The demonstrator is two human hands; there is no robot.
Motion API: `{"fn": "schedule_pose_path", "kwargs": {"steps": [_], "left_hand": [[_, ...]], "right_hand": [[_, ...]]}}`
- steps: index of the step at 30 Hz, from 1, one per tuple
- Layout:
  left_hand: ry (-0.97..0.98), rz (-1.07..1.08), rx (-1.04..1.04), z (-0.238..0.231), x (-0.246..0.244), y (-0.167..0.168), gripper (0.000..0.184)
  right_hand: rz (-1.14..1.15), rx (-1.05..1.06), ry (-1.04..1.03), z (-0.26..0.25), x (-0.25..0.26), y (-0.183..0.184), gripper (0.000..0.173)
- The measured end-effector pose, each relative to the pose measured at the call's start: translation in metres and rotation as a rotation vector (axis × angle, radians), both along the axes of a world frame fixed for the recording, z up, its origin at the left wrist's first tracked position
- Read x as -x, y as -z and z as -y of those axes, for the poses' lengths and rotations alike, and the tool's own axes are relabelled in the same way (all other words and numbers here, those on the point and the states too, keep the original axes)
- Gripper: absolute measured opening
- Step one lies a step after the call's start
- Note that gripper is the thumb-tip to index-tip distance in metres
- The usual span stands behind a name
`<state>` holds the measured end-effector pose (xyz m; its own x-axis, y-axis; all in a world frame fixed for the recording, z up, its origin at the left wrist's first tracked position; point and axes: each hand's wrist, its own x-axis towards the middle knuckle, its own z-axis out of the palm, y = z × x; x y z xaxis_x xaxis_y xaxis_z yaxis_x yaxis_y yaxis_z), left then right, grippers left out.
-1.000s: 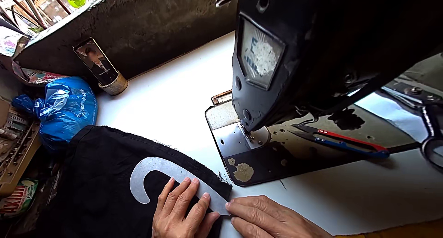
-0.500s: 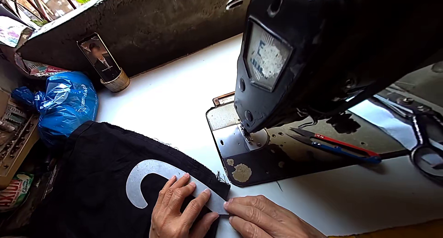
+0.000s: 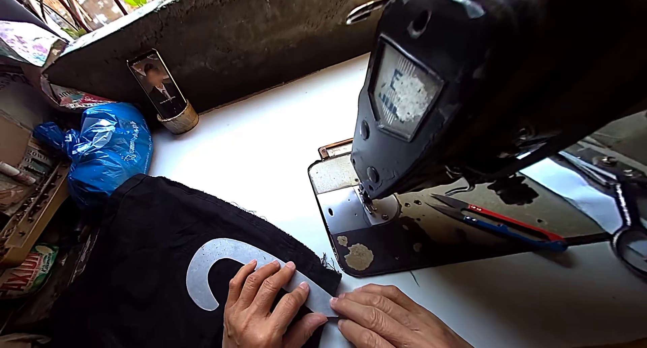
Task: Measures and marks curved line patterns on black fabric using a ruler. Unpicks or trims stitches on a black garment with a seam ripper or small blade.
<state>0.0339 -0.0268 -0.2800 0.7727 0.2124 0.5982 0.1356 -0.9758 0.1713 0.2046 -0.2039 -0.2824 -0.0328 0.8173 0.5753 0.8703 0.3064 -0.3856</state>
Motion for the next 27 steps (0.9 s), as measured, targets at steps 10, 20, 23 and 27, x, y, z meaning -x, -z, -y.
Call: {"fn": "schedule_pose_path", "kwargs": {"steps": [10,20,23,27], "left_hand": [[-0.002,0.015,0.017,-0.0003,-0.0038,-0.0007,0.036],[-0.005,0.028,0.032,0.0027,0.0000,0.0011,0.033],[0.001,0.025,0.031,0.0025,-0.0005,0.0006,0.033],[0.004,0.030,0.040,0.0030,-0.0003,0.0012,0.033]], "right_hand": [[0.025,-0.021,0.019,0.0005,0.0007,0.0012,0.014],[0.043,-0.035,0.025,-0.0006,0.0017,0.0027,0.016],[0.039,-0.034,0.024,-0.0009,0.0018,0.0030,0.015],[0.036,-0.027,0.017,-0.0006,0.0018,0.0020,0.015]]}}
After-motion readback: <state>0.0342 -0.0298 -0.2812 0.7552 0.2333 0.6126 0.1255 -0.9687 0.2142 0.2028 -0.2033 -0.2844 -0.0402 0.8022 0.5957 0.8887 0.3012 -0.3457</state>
